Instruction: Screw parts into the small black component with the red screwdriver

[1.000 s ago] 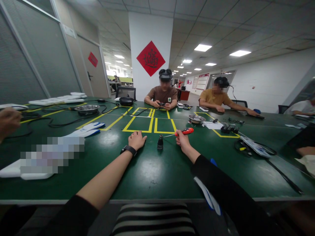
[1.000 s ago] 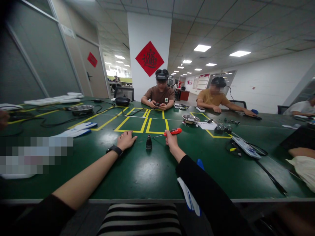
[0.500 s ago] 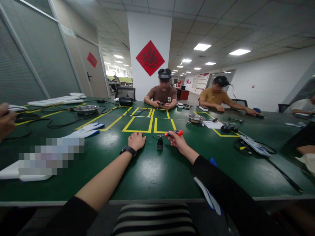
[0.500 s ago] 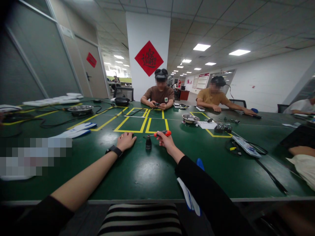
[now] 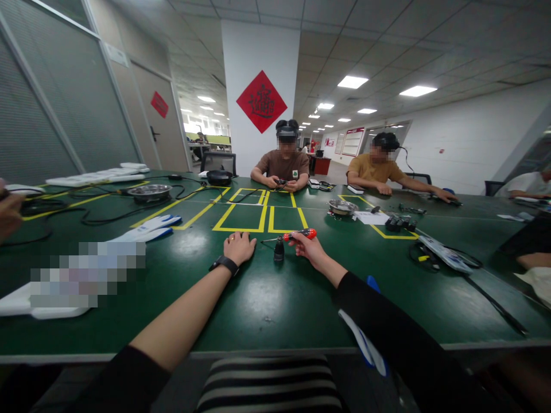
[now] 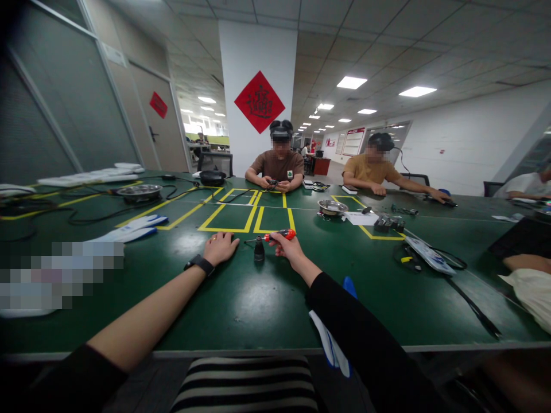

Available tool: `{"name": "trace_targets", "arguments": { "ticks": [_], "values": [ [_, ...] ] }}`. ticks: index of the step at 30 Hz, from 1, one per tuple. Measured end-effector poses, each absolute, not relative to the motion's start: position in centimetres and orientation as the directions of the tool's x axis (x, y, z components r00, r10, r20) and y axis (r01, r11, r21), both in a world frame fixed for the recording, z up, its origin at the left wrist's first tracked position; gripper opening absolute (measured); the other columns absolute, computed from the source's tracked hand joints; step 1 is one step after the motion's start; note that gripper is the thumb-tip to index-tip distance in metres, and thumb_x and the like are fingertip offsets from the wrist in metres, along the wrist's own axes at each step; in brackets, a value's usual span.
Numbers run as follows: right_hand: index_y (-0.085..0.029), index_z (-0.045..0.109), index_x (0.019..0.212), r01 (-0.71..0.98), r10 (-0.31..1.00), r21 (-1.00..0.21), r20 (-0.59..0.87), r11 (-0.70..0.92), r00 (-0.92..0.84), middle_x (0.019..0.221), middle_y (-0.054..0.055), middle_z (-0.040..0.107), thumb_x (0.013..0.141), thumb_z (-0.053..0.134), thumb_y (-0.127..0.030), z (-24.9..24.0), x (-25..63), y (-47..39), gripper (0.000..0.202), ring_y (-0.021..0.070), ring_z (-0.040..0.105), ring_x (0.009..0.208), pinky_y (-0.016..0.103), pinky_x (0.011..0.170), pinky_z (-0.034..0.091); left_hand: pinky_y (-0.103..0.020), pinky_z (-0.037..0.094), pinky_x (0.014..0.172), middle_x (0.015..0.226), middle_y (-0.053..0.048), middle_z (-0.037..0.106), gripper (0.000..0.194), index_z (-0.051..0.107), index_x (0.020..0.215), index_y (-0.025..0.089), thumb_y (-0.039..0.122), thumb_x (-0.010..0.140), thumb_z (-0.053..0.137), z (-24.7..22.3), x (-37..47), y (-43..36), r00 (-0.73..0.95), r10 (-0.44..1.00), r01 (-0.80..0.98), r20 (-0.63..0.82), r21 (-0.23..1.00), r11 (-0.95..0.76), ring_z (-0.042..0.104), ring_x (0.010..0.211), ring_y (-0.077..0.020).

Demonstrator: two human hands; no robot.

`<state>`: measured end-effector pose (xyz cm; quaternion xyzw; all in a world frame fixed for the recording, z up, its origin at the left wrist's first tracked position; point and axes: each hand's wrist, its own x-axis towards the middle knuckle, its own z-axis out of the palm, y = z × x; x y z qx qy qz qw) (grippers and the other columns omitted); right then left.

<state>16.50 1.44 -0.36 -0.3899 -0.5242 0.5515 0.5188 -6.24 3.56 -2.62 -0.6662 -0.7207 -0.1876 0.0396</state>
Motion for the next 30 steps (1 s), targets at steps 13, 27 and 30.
{"name": "trace_targets", "arguments": {
  "ticks": [13, 27, 30],
  "values": [
    [-0.015, 0.065, 0.09, -0.127, 0.963, -0.984, 0.149, 0.123, -0.224, 0.07, 0.004, 0.067, 0.069, 0.066, -0.038, -0.6, 16.5, 1.5, 0.031, 0.004, 0.048, 0.042, 0.015, 0.039, 0.041, -0.043, 0.036, 0.09, 0.115, -0.016, 0.054, 0.043, 0.055, 0.112, 0.017, 0.041, 0.086, 0.03, -2.4, -6.1, 3.3, -0.093, 0.938, 0.982, 0.335, 0.184, 0.032, 0.049, 0.108, -0.0295],
    [-0.015, 0.063, 0.082, -0.231, 0.989, -0.972, 0.072, 0.041, -0.126, 0.067, 0.003, 0.067, 0.07, 0.065, -0.037, -0.2, 16.6, 1.6, 0.025, 0.0045, 0.048, 0.041, 0.016, 0.039, 0.04, -0.043, 0.038, 0.087, 0.109, -0.015, 0.058, 0.041, 0.062, 0.101, 0.017, 0.039, 0.086, 0.031, -1.9, -6.4, 3.6, -0.165, 0.92, 0.957, 0.355, 0.283, 0.063, 0.051, 0.103, -0.03],
    [-0.015, 0.062, 0.083, -0.288, 0.992, -0.957, 0.061, 0.026, -0.114, 0.065, 0.003, 0.067, 0.07, 0.064, -0.037, -0.1, 16.7, 1.6, 0.025, 0.0054, 0.049, 0.042, 0.017, 0.041, 0.04, -0.044, 0.035, 0.089, 0.109, -0.011, 0.06, 0.043, 0.065, 0.094, 0.021, 0.04, 0.087, 0.028, -1.3, -6.5, 3.9, -0.233, 0.874, 0.915, 0.426, 0.4, 0.049, 0.051, 0.103, -0.0284]
  ]
}}
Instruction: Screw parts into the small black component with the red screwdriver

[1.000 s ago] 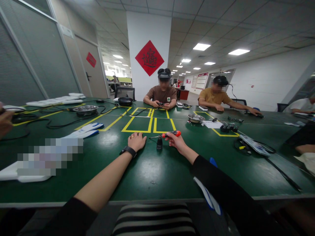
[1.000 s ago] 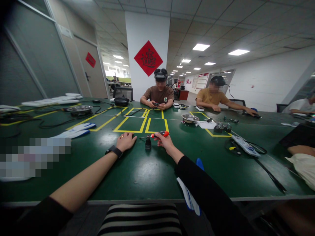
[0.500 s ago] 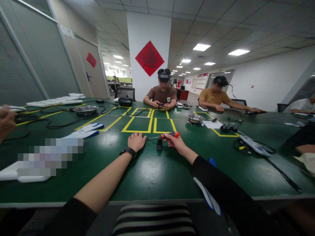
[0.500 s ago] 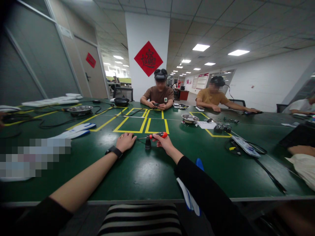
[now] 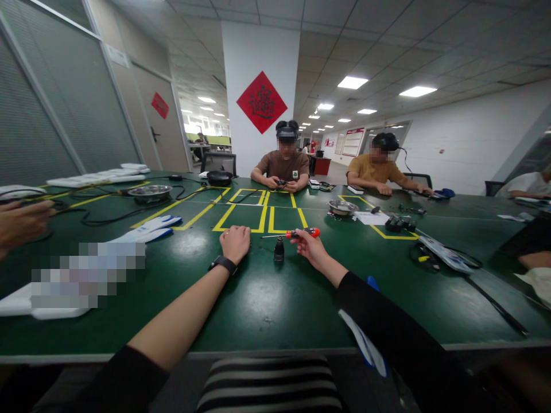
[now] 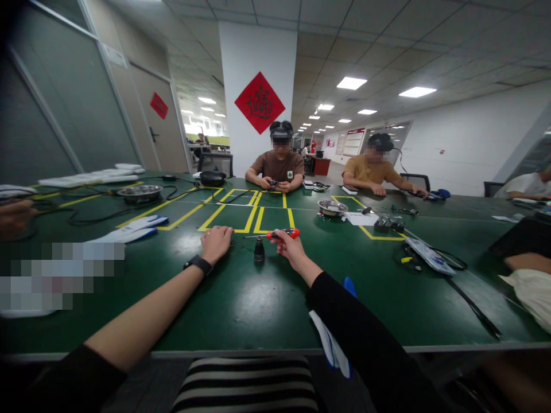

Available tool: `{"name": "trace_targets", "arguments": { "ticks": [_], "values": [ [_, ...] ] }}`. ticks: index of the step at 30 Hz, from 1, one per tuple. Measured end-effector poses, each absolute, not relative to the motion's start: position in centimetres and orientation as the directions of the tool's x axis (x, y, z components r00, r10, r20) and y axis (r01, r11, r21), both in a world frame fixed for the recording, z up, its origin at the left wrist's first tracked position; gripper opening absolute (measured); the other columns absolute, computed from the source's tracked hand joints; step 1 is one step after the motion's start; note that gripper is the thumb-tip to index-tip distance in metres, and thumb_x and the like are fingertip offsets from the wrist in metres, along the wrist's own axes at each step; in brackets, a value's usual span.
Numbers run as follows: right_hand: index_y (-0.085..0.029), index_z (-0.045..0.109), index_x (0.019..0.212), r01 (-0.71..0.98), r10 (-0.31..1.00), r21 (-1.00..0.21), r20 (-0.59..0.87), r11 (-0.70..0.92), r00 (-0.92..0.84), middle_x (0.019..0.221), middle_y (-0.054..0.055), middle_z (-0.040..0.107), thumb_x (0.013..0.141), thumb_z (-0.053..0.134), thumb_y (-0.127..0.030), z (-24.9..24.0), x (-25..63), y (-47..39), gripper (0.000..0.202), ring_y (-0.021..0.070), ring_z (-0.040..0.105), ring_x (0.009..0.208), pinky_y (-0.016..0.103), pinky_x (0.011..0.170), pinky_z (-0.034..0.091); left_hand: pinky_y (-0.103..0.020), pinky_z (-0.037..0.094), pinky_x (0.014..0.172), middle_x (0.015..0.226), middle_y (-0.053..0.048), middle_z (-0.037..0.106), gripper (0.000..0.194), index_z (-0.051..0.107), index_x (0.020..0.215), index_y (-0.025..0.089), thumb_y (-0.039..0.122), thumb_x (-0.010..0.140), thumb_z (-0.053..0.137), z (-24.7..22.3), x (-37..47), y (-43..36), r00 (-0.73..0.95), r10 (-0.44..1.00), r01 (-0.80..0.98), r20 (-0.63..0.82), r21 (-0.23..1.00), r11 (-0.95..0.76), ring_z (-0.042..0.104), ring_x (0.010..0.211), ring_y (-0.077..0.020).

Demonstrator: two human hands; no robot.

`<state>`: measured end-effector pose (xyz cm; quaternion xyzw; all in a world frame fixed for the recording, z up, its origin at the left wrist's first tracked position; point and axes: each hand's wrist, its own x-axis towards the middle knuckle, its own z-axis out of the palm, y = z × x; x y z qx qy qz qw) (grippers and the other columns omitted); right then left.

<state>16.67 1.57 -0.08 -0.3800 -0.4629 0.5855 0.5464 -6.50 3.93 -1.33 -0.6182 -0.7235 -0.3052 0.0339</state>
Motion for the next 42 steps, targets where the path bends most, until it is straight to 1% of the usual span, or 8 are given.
{"name": "trace_targets", "arguments": {
  "ticks": [5, 9, 17, 23, 26, 31, 35, 42],
  "values": [
    [-0.016, 0.062, 0.084, -0.382, 0.987, -0.922, 0.116, 0.064, -0.114, 0.066, 0.002, 0.065, 0.072, 0.062, -0.036, 0.3, 16.7, 1.4, 0.023, 0.0059, 0.049, 0.046, 0.017, 0.043, 0.04, -0.038, 0.036, 0.087, 0.1, -0.005, 0.064, 0.05, 0.068, 0.083, 0.022, 0.049, 0.087, 0.026, -0.9, -6.2, 4.1, -0.164, 0.901, 0.795, 0.401, 0.595, -0.12, 0.054, 0.098, -0.0233],
    [-0.016, 0.063, 0.083, -0.418, 0.981, -0.905, 0.146, 0.081, -0.126, 0.066, 0.001, 0.065, 0.072, 0.06, -0.036, 0.6, 16.5, 1.1, 0.023, 0.0061, 0.047, 0.045, 0.018, 0.043, 0.039, -0.03, 0.04, 0.079, 0.09, -0.004, 0.066, 0.054, 0.067, 0.076, 0.018, 0.051, 0.086, 0.025, -0.9, -5.9, 4.0, -0.103, 0.887, 0.702, 0.451, 0.665, -0.256, 0.056, 0.09, -0.02],
    [-0.016, 0.063, 0.089, -0.439, 0.97, -0.893, 0.187, 0.103, -0.153, 0.065, 0.001, 0.064, 0.072, 0.059, -0.034, 0.9, 16.4, 0.7, 0.025, 0.0064, 0.047, 0.046, 0.018, 0.044, 0.04, -0.027, 0.04, 0.074, 0.083, -0.003, 0.065, 0.048, 0.062, 0.066, 0.018, 0.049, 0.085, 0.031, -0.8, -5.9, 4.1, -0.032, 0.852, 0.725, 0.523, 0.599, -0.341, 0.056, 0.083, -0.0171],
    [-0.021, 0.058, 0.099, -0.434, 0.953, -0.864, 0.301, 0.254, -0.041, 0.071, 0.001, 0.067, 0.073, 0.06, -0.032, 1.4, 16.7, 0.5, 0.029, 0.0076, 0.054, 0.05, 0.019, 0.05, 0.044, -0.026, 0.04, 0.074, 0.08, -0.003, 0.067, 0.053, 0.058, 0.058, 0.017, 0.046, 0.088, 0.024, -0.9, -6.4, 4.1, -0.105, 0.829, 0.715, 0.549, 0.621, -0.321, 0.058, 0.079, -0.0159],
    [-0.021, 0.057, 0.098, -0.439, 0.949, -0.858, 0.313, 0.267, -0.034, 0.068, 0.001, 0.066, 0.072, 0.061, -0.03, 1.7, 16.8, 0.5, 0.028, 0.0089, 0.057, 0.054, 0.02, 0.053, 0.046, -0.028, 0.039, 0.075, 0.084, -0.003, 0.067, 0.051, 0.061, 0.066, 0.018, 0.043, 0.089, 0.023, -1.0, -6.3, 4.1, -0.146, 0.835, 0.742, 0.53, 0.617, -0.262, 0.058, 0.083, -0.0173],
    [-0.019, 0.059, 0.098, -0.46, 0.944, -0.86, 0.307, 0.222, -0.119, 0.063, 0.001, 0.065, 0.074, 0.058, -0.029, 1.5, 16.8, 0.3, 0.026, 0.0089, 0.057, 0.053, 0.019, 0.05, 0.045, -0.032, 0.038, 0.079, 0.1, -0.004, 0.063, 0.04, 0.06, 0.095, 0.022, 0.045, 0.088, 0.028, -1.2, -5.9, 4.1, -0.179, 0.86, 0.758, 0.478, 0.625, -0.189, 0.054, 0.095, -0.0201],
    [-0.018, 0.06, 0.097, -0.476, 0.941, -0.859, 0.296, 0.188, -0.162, 0.062, 0.001, 0.064, 0.073, 0.059, -0.028, 1.4, 16.8, 0.3, 0.026, 0.0089, 0.056, 0.053, 0.018, 0.049, 0.044, -0.032, 0.038, 0.083, 0.103, -0.004, 0.062, 0.04, 0.061, 0.098, 0.022, 0.045, 0.088, 0.03, -1.3, -5.9, 4.1, -0.097, 0.869, 0.755, 0.485, 0.605, -0.253, 0.052, 0.098, -0.0203],
    [-0.017, 0.059, 0.097, -0.512, 0.933, -0.848, 0.285, 0.138, -0.22, 0.061, 0.001, 0.063, 0.074, 0.059, -0.028, 1.3, 16.9, 0.4, 0.026, 0.0082, 0.054, 0.05, 0.018, 0.048, 0.044, -0.028, 0.039, 0.079, 0.089, -0.002, 0.063, 0.041, 0.062, 0.082, 0.019, 0.041, 0.089, 0.029, -1.5, -5.4, 4.0, 0.087, 0.858, 0.638, 0.507, 0.633, -0.439, 0.054, 0.088, -0.0173]
  ]
}}
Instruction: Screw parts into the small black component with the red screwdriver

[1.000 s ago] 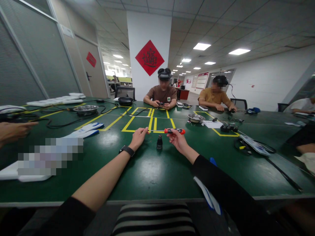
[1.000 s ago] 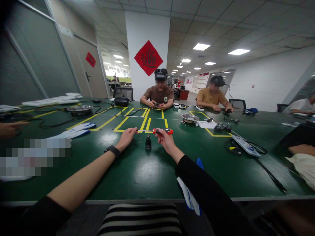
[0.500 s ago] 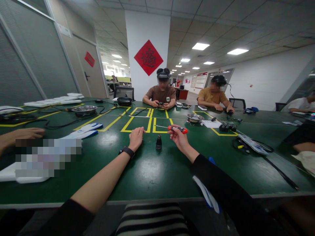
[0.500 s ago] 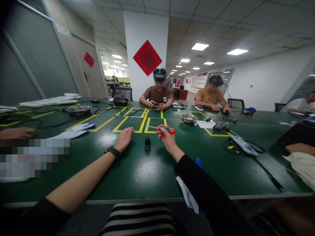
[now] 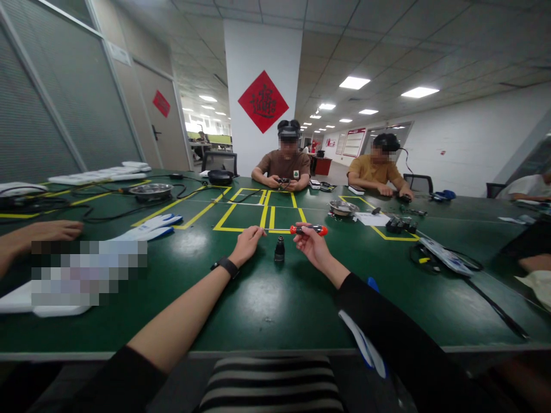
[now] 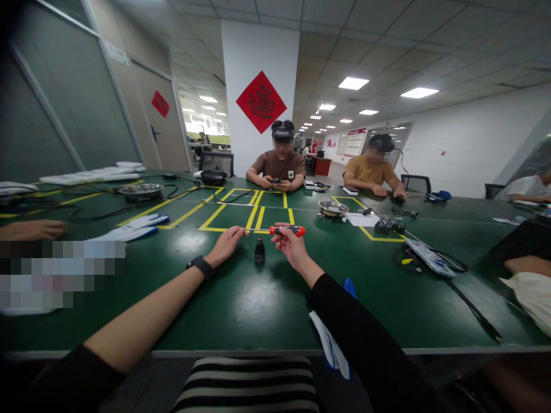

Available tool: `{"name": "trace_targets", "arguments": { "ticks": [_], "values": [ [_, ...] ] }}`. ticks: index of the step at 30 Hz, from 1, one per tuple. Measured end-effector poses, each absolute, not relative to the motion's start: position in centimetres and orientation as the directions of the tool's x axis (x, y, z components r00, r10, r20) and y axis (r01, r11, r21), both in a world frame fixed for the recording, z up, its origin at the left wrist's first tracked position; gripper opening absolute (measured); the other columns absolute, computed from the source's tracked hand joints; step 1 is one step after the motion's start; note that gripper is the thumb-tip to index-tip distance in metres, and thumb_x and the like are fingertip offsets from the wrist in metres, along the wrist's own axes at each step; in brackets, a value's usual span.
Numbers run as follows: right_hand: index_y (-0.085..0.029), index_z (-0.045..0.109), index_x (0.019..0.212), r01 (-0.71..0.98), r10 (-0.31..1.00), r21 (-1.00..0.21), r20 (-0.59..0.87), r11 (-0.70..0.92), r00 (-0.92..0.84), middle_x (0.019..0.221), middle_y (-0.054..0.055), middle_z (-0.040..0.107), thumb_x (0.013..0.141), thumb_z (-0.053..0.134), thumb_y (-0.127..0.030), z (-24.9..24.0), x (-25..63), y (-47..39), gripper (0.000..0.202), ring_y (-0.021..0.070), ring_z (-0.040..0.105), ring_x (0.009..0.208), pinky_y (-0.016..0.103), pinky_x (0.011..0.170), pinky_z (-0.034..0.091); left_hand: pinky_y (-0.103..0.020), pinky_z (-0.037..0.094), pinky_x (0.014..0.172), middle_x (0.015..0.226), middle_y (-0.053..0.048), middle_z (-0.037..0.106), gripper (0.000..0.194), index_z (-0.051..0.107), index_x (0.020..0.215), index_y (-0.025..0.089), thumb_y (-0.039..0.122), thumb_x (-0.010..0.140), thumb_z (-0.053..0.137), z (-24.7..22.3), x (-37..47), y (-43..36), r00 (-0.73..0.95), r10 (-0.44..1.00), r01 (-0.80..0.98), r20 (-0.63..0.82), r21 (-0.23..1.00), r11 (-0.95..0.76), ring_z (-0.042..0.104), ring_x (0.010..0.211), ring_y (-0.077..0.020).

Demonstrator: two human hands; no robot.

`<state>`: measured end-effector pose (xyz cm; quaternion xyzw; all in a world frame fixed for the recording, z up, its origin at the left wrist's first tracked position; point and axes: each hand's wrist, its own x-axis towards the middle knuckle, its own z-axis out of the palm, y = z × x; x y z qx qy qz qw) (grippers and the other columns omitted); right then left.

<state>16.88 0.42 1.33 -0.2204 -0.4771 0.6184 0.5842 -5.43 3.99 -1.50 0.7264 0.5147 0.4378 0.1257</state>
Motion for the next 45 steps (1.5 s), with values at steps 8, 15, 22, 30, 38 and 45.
{"name": "trace_targets", "arguments": {
  "ticks": [8, 15, 22, 30, 38, 45],
  "values": [
    [-0.02, 0.054, 0.107, -0.247, 0.902, -0.89, 0.418, 0.383, -0.108, 0.073, 0.001, 0.062, 0.077, 0.054, -0.033, 1.1, 17.1, 0.7, 0.032, 0.0095, 0.053, 0.055, 0.022, 0.052, 0.042, -0.025, 0.038, 0.066, 0.074, -0.001, 0.062, 0.037, 0.059, 0.073, 0.017, 0.04, 0.087, 0.035, -0.8, -5.7, 3.4, 0.004, 0.828, 0.599, 0.56, 0.662, -0.45, 0.055, 0.072, -0.0152],
    [-0.022, 0.058, 0.102, 0.565, 0.746, -0.487, 0.454, 0.666, -0.488, 0.095, 0.004, 0.058, 0.069, 0.058, -0.009, 1.3, 18.6, 0.8, 0.036, 0.0158, 0.053, 0.083, 0.028, 0.076, 0.039, -0.026, 0.037, 0.064, 0.068, -0.001, 0.057, 0.04, 0.052, 0.066, 0.017, 0.037, 0.091, 0.027, -0.6, -5.2, 2.9, -0.021, 0.782, 0.623, 0.623, 0.62, -0.478, 0.053, 0.068, -0.0148],
    [-0.024, 0.062, 0.101, 0.668, 0.726, -0.285, 0.293, 0.687, -0.622, 0.088, 0.003, 0.055, 0.074, 0.05, -0.002, 0.5, 18.8, 1.3, 0.038, 0.014, 0.052, 0.078, 0.023, 0.071, 0.036, -0.027, 0.039, 0.067, 0.072, -0.001, 0.055, 0.031, 0.049, 0.074, 0.019, 0.031, 0.092, 0.027, -0.4, -4.3, 2.1, 0.084, 0.72, 0.633, 0.688, 0.522, -0.572, 0.051, 0.071, -0.0149],
    [-0.021, 0.063, 0.09, 0.62, 0.663, -0.359, 0.651, 0.697, -0.369, 0.088, 0.004, 0.058, 0.082, 0.05, -0.017, 2.5, 17.9, -0.2, 0.015, 0.0166, 0.053, 0.086, 0.028, 0.076, 0.04, -0.029, 0.038, 0.069, 0.076, -0.004, 0.053, 0.028, 0.048, 0.078, 0.018, 0.026, 0.092, 0.026, 0.9, -3.2, -0.2, 0.226, 0.602, 0.674, 0.766, 0.323, -0.664, 0.048, 0.074, -0.016],
    [-0.019, 0.062, 0.086, 0.375, 0.551, -0.421, 0.743, 0.826, -0.38, 0.082, 0.003, 0.056, 0.082, 0.056, -0.027, 2.9, 16.0, -1.8, 0.01, 0.0136, 0.053, 0.074, 0.026, 0.066, 0.043, -0.032, 0.037, 0.07, 0.074, -0.005, 0.052, 0.024, 0.048, 0.076, 0.017, 0.023, 0.091, 0.029, 1.0, -2.0, -1.4, 0.531, 0.422, 0.671, 0.735, -0.06, -0.739, 0.046, 0.073, -0.0183],
    [-0.02, 0.064, 0.082, 0.374, 0.584, -0.463, 0.734, 0.803, -0.347, 0.084, 0.003, 0.054, 0.079, 0.058, -0.027, 3.0, 15.7, -2.2, 0.009, 0.013, 0.051, 0.072, 0.025, 0.065, 0.042, -0.034, 0.037, 0.075, 0.079, -0.007, 0.054, 0.029, 0.049, 0.078, 0.018, 0.025, 0.091, 0.025, 1.0, -2.1, -1.6, 0.535, 0.489, 0.674, 0.689, 0.0, -0.738, 0.048, 0.076, -0.019]
  ]
}}
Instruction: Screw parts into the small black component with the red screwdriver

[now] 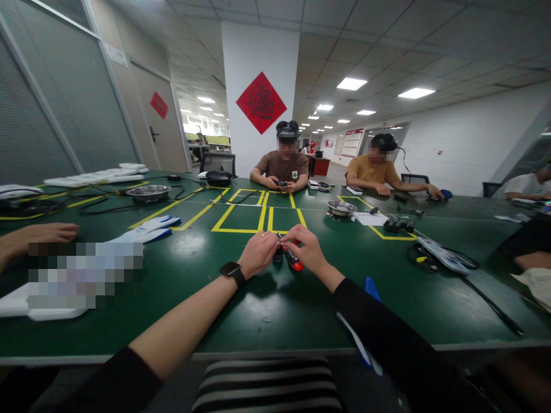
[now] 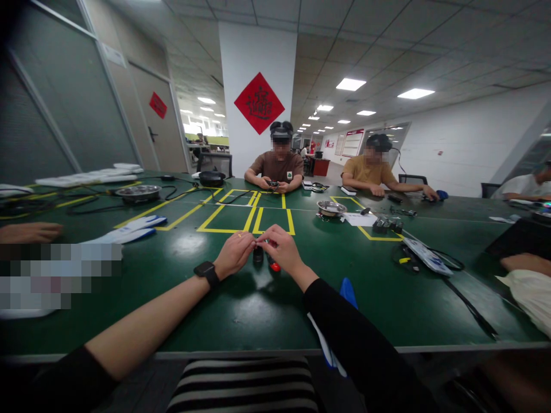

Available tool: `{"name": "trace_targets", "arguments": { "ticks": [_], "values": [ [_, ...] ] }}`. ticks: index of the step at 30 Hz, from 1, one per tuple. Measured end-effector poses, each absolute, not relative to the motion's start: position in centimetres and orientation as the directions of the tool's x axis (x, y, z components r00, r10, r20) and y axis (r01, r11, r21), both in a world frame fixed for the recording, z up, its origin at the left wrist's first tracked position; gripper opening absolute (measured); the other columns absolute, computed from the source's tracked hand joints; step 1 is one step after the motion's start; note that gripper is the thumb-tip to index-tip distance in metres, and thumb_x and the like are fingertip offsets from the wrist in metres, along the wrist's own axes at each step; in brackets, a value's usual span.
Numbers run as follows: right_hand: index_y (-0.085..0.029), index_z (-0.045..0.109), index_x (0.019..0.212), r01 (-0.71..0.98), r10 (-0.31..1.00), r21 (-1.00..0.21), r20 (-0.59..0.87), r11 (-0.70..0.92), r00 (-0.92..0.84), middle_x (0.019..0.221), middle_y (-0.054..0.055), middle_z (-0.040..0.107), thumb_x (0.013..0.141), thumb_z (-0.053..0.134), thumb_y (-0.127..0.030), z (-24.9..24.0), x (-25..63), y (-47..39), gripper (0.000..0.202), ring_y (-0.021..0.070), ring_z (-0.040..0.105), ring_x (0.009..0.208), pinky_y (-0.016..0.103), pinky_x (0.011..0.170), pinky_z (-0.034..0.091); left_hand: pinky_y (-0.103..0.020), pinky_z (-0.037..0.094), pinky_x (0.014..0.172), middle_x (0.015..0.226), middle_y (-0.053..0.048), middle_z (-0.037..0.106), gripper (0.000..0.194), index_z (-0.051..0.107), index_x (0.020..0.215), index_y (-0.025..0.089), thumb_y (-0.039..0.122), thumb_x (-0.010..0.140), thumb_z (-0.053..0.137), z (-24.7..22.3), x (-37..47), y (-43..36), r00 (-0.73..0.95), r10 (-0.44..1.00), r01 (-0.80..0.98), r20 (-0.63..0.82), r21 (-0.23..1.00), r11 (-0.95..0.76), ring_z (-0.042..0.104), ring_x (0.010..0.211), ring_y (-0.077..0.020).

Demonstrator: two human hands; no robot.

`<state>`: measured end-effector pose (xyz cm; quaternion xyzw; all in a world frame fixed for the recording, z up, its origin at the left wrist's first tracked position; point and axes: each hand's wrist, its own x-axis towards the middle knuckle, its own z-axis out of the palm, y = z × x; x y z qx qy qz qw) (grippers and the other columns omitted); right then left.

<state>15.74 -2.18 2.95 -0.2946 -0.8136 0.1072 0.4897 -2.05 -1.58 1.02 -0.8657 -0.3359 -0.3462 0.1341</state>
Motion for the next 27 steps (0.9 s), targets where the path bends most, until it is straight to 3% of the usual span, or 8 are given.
{"name": "trace_targets", "arguments": {
  "ticks": [7, 10, 14, 17, 19, 22, 27],
  "values": [
    [-0.018, 0.055, 0.087, 0.356, 0.645, -0.538, 0.642, 0.764, -0.415, 0.084, 0.001, 0.054, 0.083, 0.051, -0.027, 2.9, 15.6, -2.5, 0.011, 0.0102, 0.049, 0.065, 0.023, 0.062, 0.042, -0.034, 0.036, 0.074, 0.074, -0.007, 0.053, 0.032, 0.051, 0.076, 0.018, 0.028, 0.091, 0.025, 0.8, -2.1, -1.4, 0.532, 0.523, 0.652, 0.666, 0.071, -0.755, 0.048, 0.074, -0.019],
    [-0.018, 0.053, 0.087, 0.394, 0.654, -0.522, 0.632, 0.756, -0.416, 0.077, -0.001, 0.053, 0.084, 0.05, -0.028, 2.8, 15.7, -2.4, 0.011, 0.0096, 0.047, 0.061, 0.021, 0.06, 0.04, -0.033, 0.036, 0.072, 0.07, -0.005, 0.052, 0.033, 0.05, 0.072, 0.018, 0.03, 0.091, 0.026, 0.8, -2.2, -1.4, 0.428, 0.58, 0.682, 0.693, 0.173, -0.71, 0.048, 0.071, -0.0185],
    [-0.018, 0.056, 0.083, 0.535, 0.628, -0.37, 0.629, 0.76, -0.457, 0.077, -0.001, 0.055, 0.079, 0.056, -0.025, 2.9, 16.2, -2.1, 0.008, 0.0103, 0.048, 0.064, 0.022, 0.063, 0.036, -0.032, 0.039, 0.075, 0.079, -0.004, 0.055, 0.025, 0.052, 0.093, 0.018, 0.037, 0.087, 0.038, 0.8, -2.3, -1.0, 0.269, 0.682, 0.622, 0.68, 0.418, -0.662, 0.051, 0.077, -0.0179],
    [-0.019, 0.059, 0.081, 0.611, 0.607, -0.222, 0.58, 0.76, -0.544, 0.078, 0.0, 0.058, 0.077, 0.057, -0.023, 3.0, 16.6, -1.9, 0.006, 0.0112, 0.051, 0.069, 0.022, 0.064, 0.034, -0.031, 0.042, 0.078, 0.091, -0.004, 0.056, 0.05, 0.042, 0.117, 0.018, 0.043, 0.075, 0.057, 0.6, -2.3, -0.6, 0.345, 0.717, 0.479, 0.606, 0.543, -0.69, 0.053, 0.084, -0.0176],
    [-0.019, 0.059, 0.081, 0.629, 0.593, -0.146, 0.542, 0.764, -0.595, 0.081, 0.001, 0.06, 0.077, 0.058, -0.023, 3.1, 16.7, -1.8, 0.006, 0.0124, 0.053, 0.072, 0.022, 0.065, 0.033, -0.032, 0.043, 0.08, 0.095, -0.005, 0.055, 0.063, 0.039, 0.121, 0.019, 0.042, 0.068, 0.065, 0.4, -2.3, -0.4, 0.396, 0.719, 0.439, 0.571, 0.57, -0.694, 0.053, 0.087, -0.0182],
    [-0.019, 0.059, 0.081, 0.654, 0.585, -0.063, 0.519, 0.753, -0.623, 0.083, 0.003, 0.062, 0.077, 0.058, -0.024, 3.0, 16.7, -1.7, 0.006, 0.0139, 0.055, 0.075, 0.023, 0.065, 0.033, -0.032, 0.044, 0.08, 0.099, -0.006, 0.056, 0.066, 0.042, 0.121, 0.02, 0.04, 0.064, 0.069, 0.2, -2.4, -0.2, 0.442, 0.719, 0.437, 0.537, 0.57, -0.695, 0.054, 0.088, -0.0191],
    [-0.019, 0.06, 0.081, 0.667, 0.565, 0.053, 0.484, 0.743, -0.668, 0.083, 0.004, 0.062, 0.08, 0.055, -0.024, 3.0, 16.4, -1.7, 0.007, 0.0151, 0.055, 0.076, 0.024, 0.063, 0.032, -0.029, 0.043, 0.07, 0.087, -0.004, 0.058, 0.034, 0.056, 0.095, 0.017, 0.038, 0.069, 0.064, -0.3, -2.6, 0.2, 0.518, 0.682, 0.475, 0.517, 0.489, -0.732, 0.053, 0.077, -0.017]
  ]
}}
